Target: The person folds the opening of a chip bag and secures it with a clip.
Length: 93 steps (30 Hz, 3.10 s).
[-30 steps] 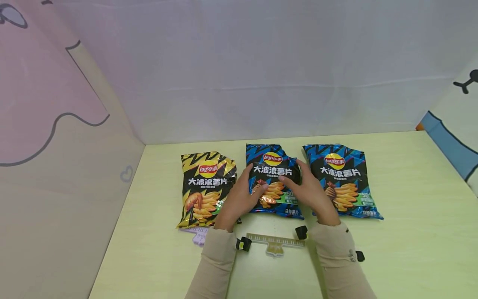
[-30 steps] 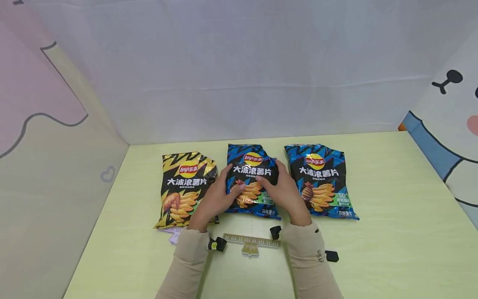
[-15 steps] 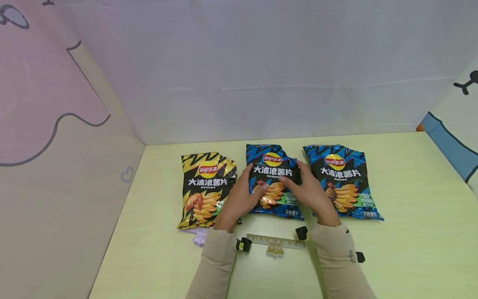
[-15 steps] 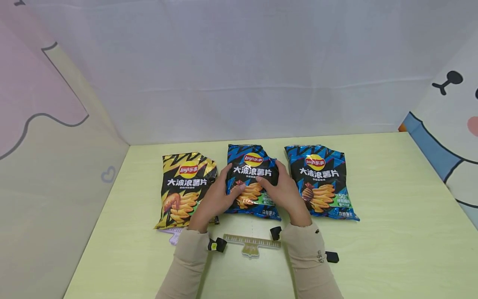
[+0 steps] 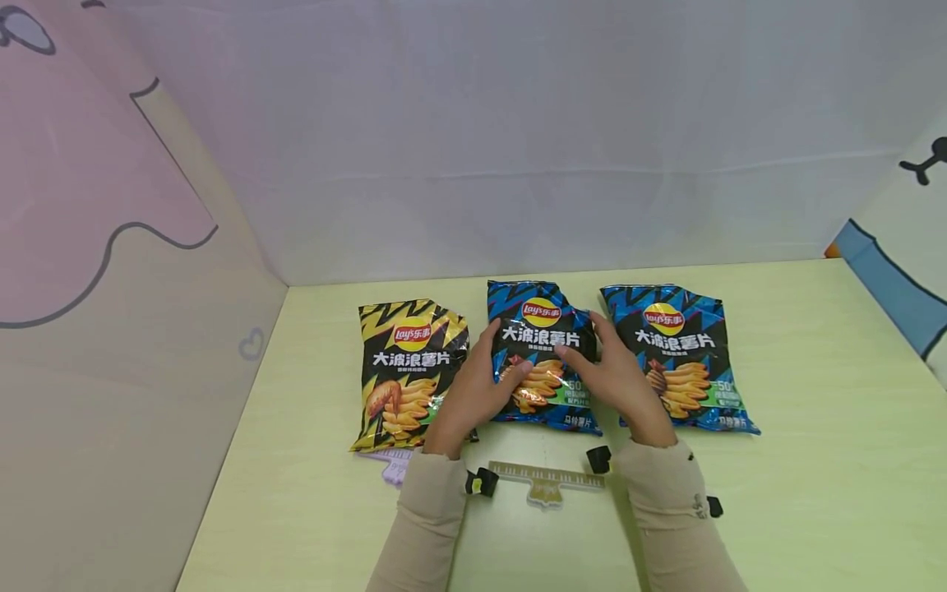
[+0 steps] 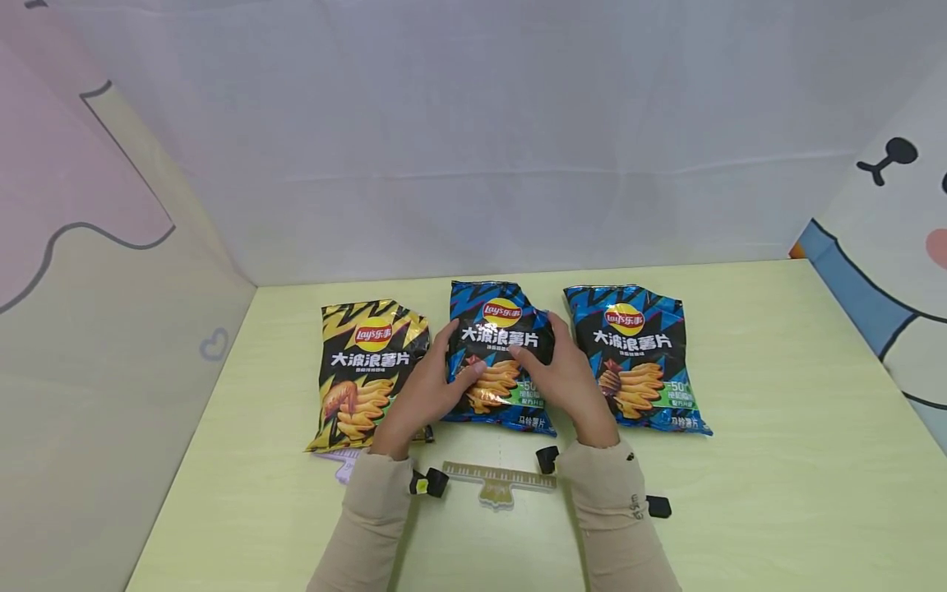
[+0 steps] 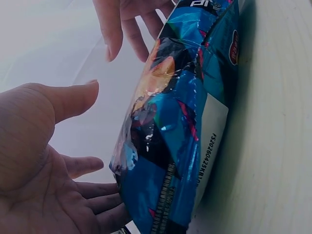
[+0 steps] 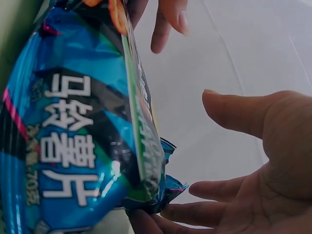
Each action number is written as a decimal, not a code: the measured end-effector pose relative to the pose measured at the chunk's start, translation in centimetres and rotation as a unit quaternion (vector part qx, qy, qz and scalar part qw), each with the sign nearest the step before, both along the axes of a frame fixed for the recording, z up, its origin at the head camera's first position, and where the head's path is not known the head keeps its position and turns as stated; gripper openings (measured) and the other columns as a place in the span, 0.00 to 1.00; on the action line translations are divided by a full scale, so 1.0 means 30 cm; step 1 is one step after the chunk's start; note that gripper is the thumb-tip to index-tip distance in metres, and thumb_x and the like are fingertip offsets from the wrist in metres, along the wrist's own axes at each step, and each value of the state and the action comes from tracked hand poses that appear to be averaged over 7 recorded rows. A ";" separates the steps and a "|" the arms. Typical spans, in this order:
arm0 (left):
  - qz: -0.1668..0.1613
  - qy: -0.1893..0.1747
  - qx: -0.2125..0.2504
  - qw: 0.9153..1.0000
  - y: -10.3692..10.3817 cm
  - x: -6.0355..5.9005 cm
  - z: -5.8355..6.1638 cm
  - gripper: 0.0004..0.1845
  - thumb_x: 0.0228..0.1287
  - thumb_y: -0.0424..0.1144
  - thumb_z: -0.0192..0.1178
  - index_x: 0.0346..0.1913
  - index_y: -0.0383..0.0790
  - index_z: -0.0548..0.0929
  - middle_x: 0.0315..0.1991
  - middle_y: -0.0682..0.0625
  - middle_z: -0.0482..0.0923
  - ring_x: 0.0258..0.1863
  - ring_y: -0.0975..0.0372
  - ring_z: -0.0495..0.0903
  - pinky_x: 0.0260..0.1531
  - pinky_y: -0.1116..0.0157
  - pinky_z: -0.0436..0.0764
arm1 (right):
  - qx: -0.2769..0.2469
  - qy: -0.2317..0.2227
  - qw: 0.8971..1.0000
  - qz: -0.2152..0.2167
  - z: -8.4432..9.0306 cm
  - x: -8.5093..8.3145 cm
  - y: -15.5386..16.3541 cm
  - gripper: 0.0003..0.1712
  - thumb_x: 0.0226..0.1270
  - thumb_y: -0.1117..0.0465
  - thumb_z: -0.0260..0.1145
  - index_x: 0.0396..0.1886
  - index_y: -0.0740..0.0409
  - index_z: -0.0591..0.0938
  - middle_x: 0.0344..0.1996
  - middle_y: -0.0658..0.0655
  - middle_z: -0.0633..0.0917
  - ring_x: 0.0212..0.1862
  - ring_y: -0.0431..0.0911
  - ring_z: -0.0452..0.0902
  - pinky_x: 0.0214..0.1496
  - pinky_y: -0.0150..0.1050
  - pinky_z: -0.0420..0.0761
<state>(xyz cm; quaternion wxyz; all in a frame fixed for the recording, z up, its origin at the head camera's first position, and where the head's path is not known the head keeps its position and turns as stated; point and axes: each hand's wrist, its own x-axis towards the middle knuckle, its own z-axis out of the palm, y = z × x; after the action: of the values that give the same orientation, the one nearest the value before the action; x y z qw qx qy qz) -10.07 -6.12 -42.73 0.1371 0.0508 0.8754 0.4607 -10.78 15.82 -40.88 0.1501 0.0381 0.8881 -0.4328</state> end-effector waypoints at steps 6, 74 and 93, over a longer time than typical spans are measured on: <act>-0.002 0.003 0.008 1.000 -0.002 -0.003 0.010 0.48 0.69 0.62 0.58 0.82 0.55 0.45 0.81 0.43 0.52 0.78 0.41 0.59 0.71 0.37 0.64 | -0.012 0.010 1.000 -0.009 0.002 -0.002 0.004 0.54 0.73 0.38 0.59 0.83 0.54 0.41 0.81 0.69 0.49 0.73 0.74 0.60 0.70 0.69 0.67; 0.033 0.088 0.069 0.993 -0.059 -0.010 0.050 0.47 0.72 0.54 0.59 0.82 0.55 0.41 0.77 0.40 0.61 0.72 0.43 0.69 0.68 0.38 0.70 | -0.070 0.196 0.969 -0.135 0.016 0.011 0.011 0.19 0.76 0.65 0.59 0.63 0.63 0.80 0.51 0.69 0.85 0.50 0.56 0.83 0.41 0.17 0.72; 0.124 0.401 -0.016 0.907 -0.059 0.009 0.206 0.28 0.70 0.46 0.63 0.70 0.49 0.72 0.70 0.45 0.70 0.78 0.46 0.53 0.73 0.37 0.45 | -0.157 0.263 0.951 -0.038 0.030 0.029 -0.025 0.14 0.71 0.73 0.62 0.53 0.69 0.85 0.51 0.71 0.87 0.42 0.20 0.78 0.47 0.17 0.78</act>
<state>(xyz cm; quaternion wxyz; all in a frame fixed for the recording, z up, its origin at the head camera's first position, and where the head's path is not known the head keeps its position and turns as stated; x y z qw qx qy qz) -9.80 -7.90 -36.53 -0.2833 0.1206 0.8630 0.4006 -9.90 15.07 -39.98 -0.1013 -0.0671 0.8149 -0.5667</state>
